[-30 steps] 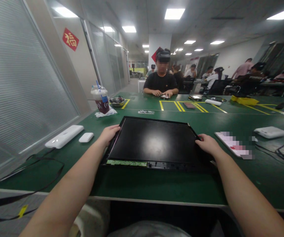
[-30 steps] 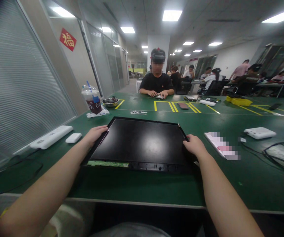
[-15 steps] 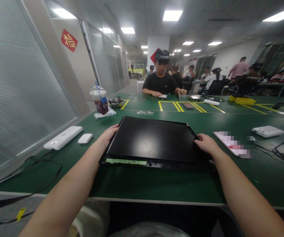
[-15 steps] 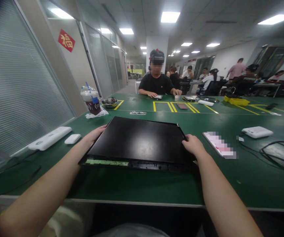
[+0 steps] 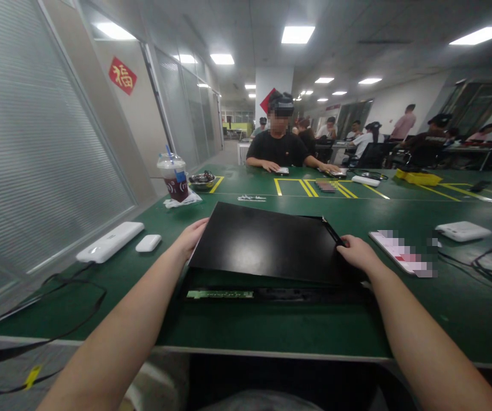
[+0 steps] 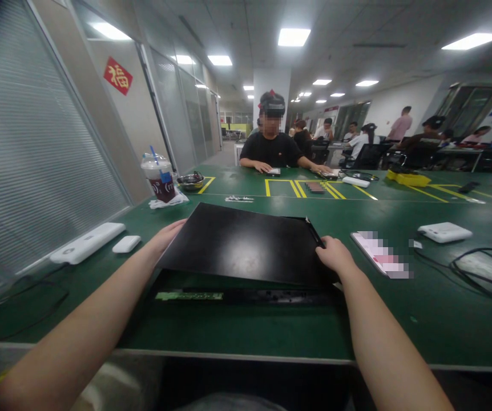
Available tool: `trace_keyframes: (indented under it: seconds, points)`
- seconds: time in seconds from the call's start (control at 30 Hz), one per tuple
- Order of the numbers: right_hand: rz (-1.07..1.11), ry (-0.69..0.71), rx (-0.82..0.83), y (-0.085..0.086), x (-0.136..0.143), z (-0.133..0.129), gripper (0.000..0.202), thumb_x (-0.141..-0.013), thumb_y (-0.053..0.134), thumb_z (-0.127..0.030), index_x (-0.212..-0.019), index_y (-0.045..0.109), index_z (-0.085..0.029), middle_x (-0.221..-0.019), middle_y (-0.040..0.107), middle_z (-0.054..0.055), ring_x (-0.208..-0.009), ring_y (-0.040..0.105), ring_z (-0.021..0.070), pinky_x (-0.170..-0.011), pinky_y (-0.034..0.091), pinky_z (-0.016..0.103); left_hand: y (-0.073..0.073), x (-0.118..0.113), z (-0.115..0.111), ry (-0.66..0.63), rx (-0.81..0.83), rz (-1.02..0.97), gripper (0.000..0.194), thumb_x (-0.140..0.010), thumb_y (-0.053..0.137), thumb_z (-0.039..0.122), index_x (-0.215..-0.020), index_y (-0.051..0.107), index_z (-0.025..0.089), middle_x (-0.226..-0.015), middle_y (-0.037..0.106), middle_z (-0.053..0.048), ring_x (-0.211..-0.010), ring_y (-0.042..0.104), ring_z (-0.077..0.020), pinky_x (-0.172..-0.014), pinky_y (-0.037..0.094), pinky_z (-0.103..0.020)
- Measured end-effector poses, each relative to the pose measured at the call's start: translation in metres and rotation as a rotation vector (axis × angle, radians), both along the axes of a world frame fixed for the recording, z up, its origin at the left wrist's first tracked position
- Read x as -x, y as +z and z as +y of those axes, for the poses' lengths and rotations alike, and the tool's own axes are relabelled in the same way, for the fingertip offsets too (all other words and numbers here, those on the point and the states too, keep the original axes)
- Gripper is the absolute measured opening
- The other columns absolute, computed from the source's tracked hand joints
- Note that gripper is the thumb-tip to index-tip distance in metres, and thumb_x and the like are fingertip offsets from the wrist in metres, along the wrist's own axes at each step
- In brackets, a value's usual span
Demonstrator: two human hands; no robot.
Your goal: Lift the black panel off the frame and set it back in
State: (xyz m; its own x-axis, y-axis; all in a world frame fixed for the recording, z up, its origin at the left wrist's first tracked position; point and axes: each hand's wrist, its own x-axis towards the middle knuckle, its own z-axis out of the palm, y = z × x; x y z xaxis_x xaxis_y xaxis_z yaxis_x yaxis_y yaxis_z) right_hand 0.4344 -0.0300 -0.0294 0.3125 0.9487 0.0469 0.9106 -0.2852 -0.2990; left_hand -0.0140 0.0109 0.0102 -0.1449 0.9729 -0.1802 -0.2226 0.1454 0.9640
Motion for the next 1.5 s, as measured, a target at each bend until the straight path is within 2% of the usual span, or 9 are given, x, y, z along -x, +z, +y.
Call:
trace_keyframes:
  seconds: [0.1, 0.3, 0.47, 0.53, 0.63, 0.73, 1.17, 1.37, 1.5]
  points:
    - [0.005, -0.001, -0.010, -0.001, -0.001, 0.000, 0.050, -0.084, 0.052, -0.028, -0.129, 0.063, -0.009, -0.119, 0.068, 0.018, -0.106, 0.066, 0.0294, -0.084, 0.049, 0.033, -0.001, 0.000, 0.000, -0.022, -0.009, -0.005, 0.023, -0.079, 0.068, 0.009, -0.102, 0.072, 0.015, -0.066, 0.073, -0.002, -0.052, 0.067, -0.0146, -0.054, 0.056, -0.024]
    - [-0.001, 0.015, -0.032, -0.003, -0.002, 0.000, 0.050, -0.083, 0.053, -0.028, -0.128, 0.064, -0.008, -0.117, 0.069, 0.019, -0.103, 0.066, 0.0298, -0.082, 0.049, 0.034, -0.001, -0.001, 0.002, -0.068, 0.075, 0.041, 0.042, -0.064, 0.056, 0.000, -0.098, 0.075, 0.015, -0.062, 0.072, -0.002, -0.046, 0.063, -0.0161, -0.047, 0.051, -0.025]
    - [-0.009, 0.016, -0.053, -0.006, -0.003, 0.001, 0.048, -0.083, 0.055, -0.028, -0.126, 0.065, -0.009, -0.115, 0.069, 0.019, -0.101, 0.067, 0.0292, -0.081, 0.049, 0.034, -0.001, 0.001, 0.004, -0.031, 0.086, 0.020, 0.021, -0.075, 0.060, 0.026, -0.086, 0.073, 0.014, -0.066, 0.072, -0.005, -0.055, 0.066, -0.0176, -0.055, 0.055, -0.027]
    - [-0.013, 0.016, -0.056, -0.006, -0.004, 0.001, 0.048, -0.083, 0.055, -0.028, -0.125, 0.065, -0.010, -0.116, 0.069, 0.018, -0.102, 0.066, 0.0289, -0.082, 0.049, 0.033, 0.001, 0.000, 0.001, -0.040, 0.086, 0.054, 0.022, -0.075, 0.067, 0.036, -0.082, 0.071, 0.015, -0.068, 0.072, -0.006, -0.058, 0.068, -0.0190, -0.058, 0.056, -0.029]
    - [-0.014, 0.011, -0.048, -0.006, -0.004, 0.001, 0.048, -0.083, 0.054, -0.029, -0.127, 0.065, -0.011, -0.117, 0.069, 0.018, -0.104, 0.066, 0.0288, -0.083, 0.049, 0.033, 0.002, -0.003, -0.005, -0.098, 0.061, 0.116, 0.029, -0.062, 0.083, 0.026, -0.086, 0.070, 0.016, -0.073, 0.074, -0.007, -0.062, 0.070, -0.0212, -0.061, 0.057, -0.031]
    - [-0.008, 0.017, -0.037, -0.005, -0.004, 0.001, 0.049, -0.084, 0.054, -0.029, -0.128, 0.064, -0.009, -0.120, 0.068, 0.019, -0.106, 0.066, 0.0296, -0.084, 0.049, 0.034, 0.002, -0.005, -0.010, -0.137, 0.030, 0.141, 0.032, -0.059, 0.085, 0.017, -0.087, 0.069, 0.016, -0.076, 0.075, -0.007, -0.060, 0.070, -0.0204, -0.060, 0.058, -0.031]
    - [0.000, 0.011, -0.044, -0.007, -0.005, 0.003, 0.047, -0.083, 0.055, -0.029, -0.126, 0.065, -0.012, -0.118, 0.068, 0.017, -0.104, 0.065, 0.0284, -0.084, 0.048, 0.033, 0.002, -0.004, -0.011, -0.106, 0.005, 0.160, 0.034, -0.061, 0.084, 0.014, -0.093, 0.071, 0.015, -0.077, 0.076, -0.007, -0.061, 0.071, -0.0202, -0.062, 0.058, -0.030]
    - [0.031, 0.038, -0.052, -0.003, -0.003, -0.002, 0.064, -0.087, 0.052, -0.036, -0.149, 0.045, -0.022, -0.102, 0.068, 0.011, -0.090, 0.066, 0.0246, -0.074, 0.047, 0.031, 0.003, -0.003, -0.010, -0.093, -0.021, 0.151, 0.041, -0.055, 0.087, 0.013, -0.093, 0.072, 0.014, -0.080, 0.077, -0.008, -0.069, 0.073, -0.0222, -0.067, 0.059, -0.032]
    - [0.033, 0.030, -0.052, -0.001, -0.001, -0.001, 0.057, -0.090, 0.049, -0.042, -0.139, 0.057, -0.014, -0.102, 0.069, 0.014, -0.093, 0.065, 0.0260, -0.077, 0.048, 0.032, 0.005, -0.004, -0.010, -0.083, -0.051, 0.099, 0.046, -0.052, 0.089, 0.013, -0.095, 0.072, 0.015, -0.084, 0.077, -0.007, -0.074, 0.074, -0.0225, -0.071, 0.059, -0.032]
